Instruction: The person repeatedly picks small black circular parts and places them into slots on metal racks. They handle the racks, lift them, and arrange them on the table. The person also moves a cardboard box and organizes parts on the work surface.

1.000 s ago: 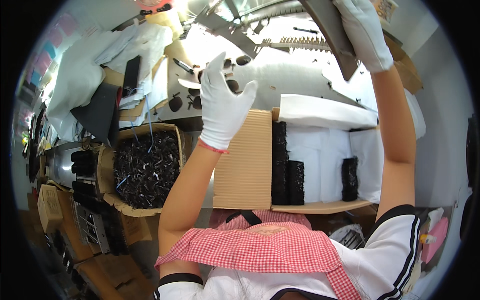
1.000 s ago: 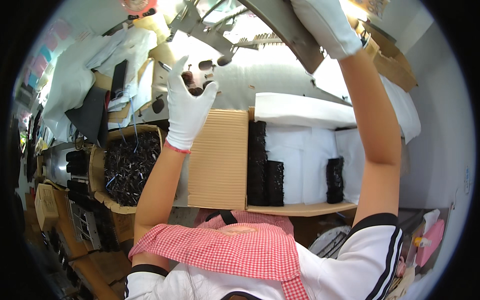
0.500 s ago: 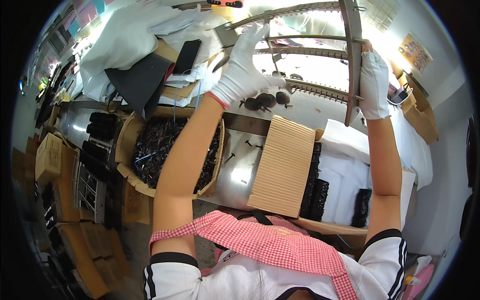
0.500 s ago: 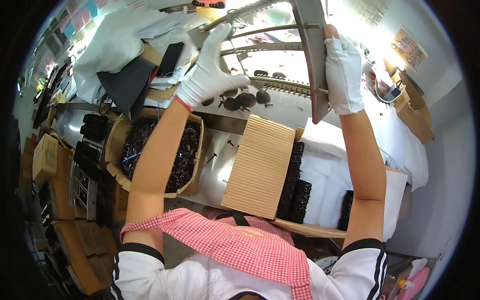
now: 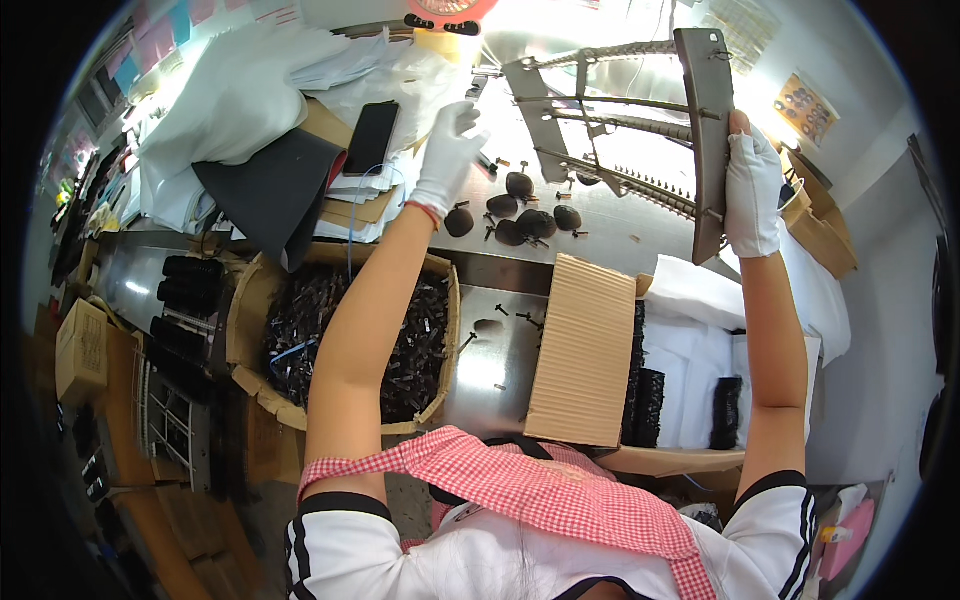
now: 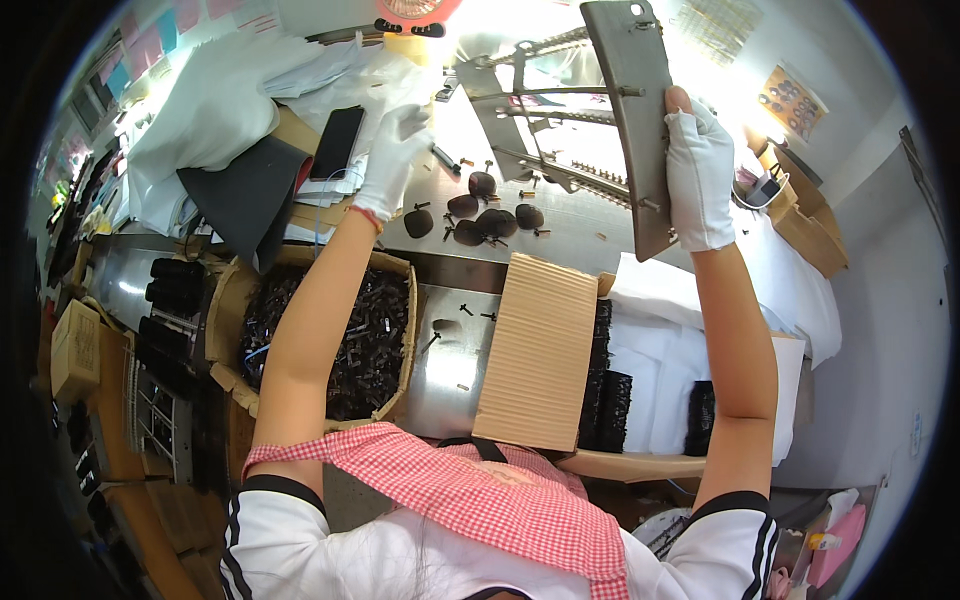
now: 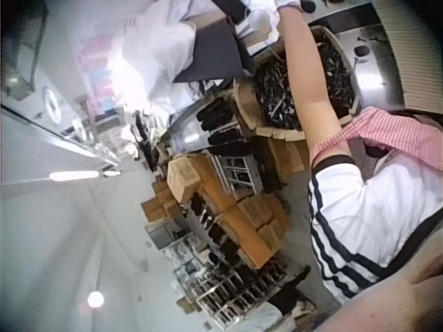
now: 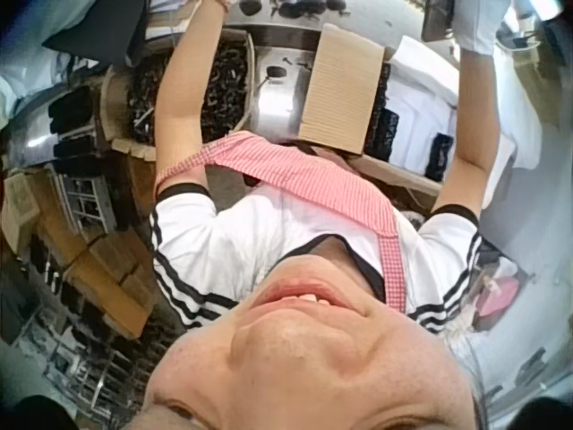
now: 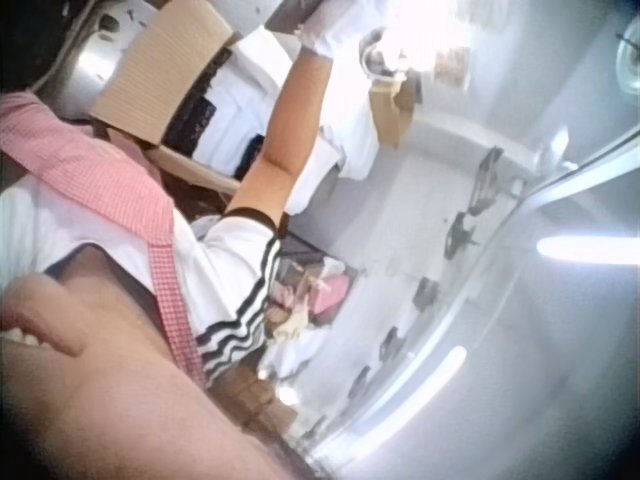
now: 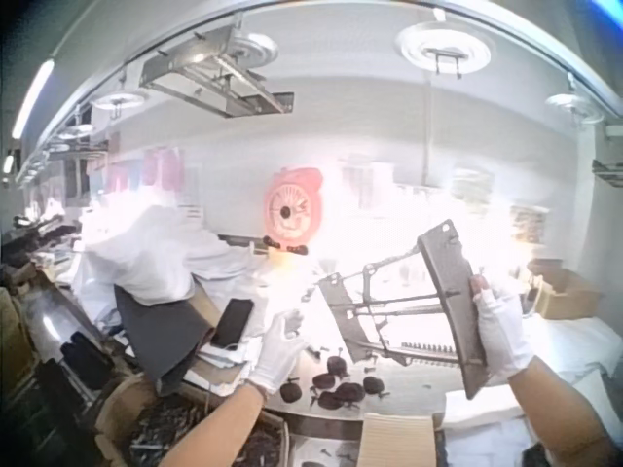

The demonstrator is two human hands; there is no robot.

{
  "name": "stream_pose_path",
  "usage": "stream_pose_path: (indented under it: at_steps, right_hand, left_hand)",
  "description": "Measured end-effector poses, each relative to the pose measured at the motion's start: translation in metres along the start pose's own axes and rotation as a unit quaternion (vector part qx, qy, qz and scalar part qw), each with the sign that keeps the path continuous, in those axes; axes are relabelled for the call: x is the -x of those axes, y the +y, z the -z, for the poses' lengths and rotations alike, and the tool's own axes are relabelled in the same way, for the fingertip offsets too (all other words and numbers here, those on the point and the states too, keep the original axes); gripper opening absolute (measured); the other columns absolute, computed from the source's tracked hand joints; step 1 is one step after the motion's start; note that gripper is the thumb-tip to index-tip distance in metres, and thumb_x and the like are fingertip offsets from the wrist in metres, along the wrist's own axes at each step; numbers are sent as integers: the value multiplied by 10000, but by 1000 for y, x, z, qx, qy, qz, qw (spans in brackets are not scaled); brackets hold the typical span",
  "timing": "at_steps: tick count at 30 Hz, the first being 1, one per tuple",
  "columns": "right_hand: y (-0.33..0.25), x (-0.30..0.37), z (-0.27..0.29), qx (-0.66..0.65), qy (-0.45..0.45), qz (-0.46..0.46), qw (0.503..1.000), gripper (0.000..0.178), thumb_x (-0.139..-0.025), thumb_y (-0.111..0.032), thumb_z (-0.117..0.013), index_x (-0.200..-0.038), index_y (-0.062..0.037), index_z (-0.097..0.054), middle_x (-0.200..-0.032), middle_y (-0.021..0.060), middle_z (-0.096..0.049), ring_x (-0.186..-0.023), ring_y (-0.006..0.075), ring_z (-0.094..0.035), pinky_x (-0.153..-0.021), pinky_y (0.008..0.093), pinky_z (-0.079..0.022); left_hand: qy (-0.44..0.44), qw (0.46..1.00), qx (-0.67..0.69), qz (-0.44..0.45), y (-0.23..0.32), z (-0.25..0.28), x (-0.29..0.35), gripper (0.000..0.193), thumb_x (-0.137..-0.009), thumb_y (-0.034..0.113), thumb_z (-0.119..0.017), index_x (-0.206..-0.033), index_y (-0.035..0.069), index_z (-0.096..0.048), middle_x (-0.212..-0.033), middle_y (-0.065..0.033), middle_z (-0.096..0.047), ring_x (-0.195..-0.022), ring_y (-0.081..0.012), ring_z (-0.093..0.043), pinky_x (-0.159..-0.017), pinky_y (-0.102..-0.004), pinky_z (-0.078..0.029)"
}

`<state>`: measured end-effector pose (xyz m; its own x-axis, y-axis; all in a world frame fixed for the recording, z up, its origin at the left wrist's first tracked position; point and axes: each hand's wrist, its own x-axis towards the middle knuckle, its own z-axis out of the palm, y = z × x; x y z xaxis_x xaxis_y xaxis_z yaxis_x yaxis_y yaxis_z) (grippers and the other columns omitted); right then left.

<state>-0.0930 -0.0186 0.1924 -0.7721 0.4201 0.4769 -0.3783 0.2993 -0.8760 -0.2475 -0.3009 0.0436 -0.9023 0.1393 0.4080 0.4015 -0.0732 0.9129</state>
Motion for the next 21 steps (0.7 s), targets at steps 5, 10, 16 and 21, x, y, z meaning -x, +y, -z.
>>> stream_pose_path:
  at_steps: [5,10,16,21]
  right_hand:
    - [-23,19,-18,-52,-45,-47,997,408,-1036,-423,-507,-1056,-50,-671,-755,-41,-569,-656,40,-499,-580,210,-412]
    - [-23,18,-43,-217,-213,-74,950,206,-1064,-233,-458,-990,-97,-594,-654,-66,-375,-470,21,-275,-423,207,-197]
    - [6,42,-79,-36,-178,40,983,515,-976,-544,-459,-1044,-46,-572,-886,88,-597,-763,146,-540,-795,341,-469]
    - [39,121,-104,71,-284,2,956,519,-1039,-466,-449,-976,8,-651,-670,85,-540,-655,138,-468,-665,306,-447]
  left_hand:
    - [41,870,-404,-278,74,-37,46,1244,-546,359,-901,-1503,13,-185,-1429,-240,-352,-1345,-419,-335,-1143,-506,-274]
    - [114,754,-499,-413,123,10,52,1130,-548,299,-856,-1493,110,-265,-1230,-140,-416,-1166,-317,-422,-1019,-498,-311]
    - [61,775,-492,-392,143,71,82,967,-528,262,-757,-1426,145,-418,-1053,-150,-470,-971,-319,-465,-897,-444,-367]
    - [28,807,-533,-255,135,127,107,952,-549,174,-762,-1435,135,-415,-1098,-159,-492,-1032,-363,-483,-941,-457,-392]
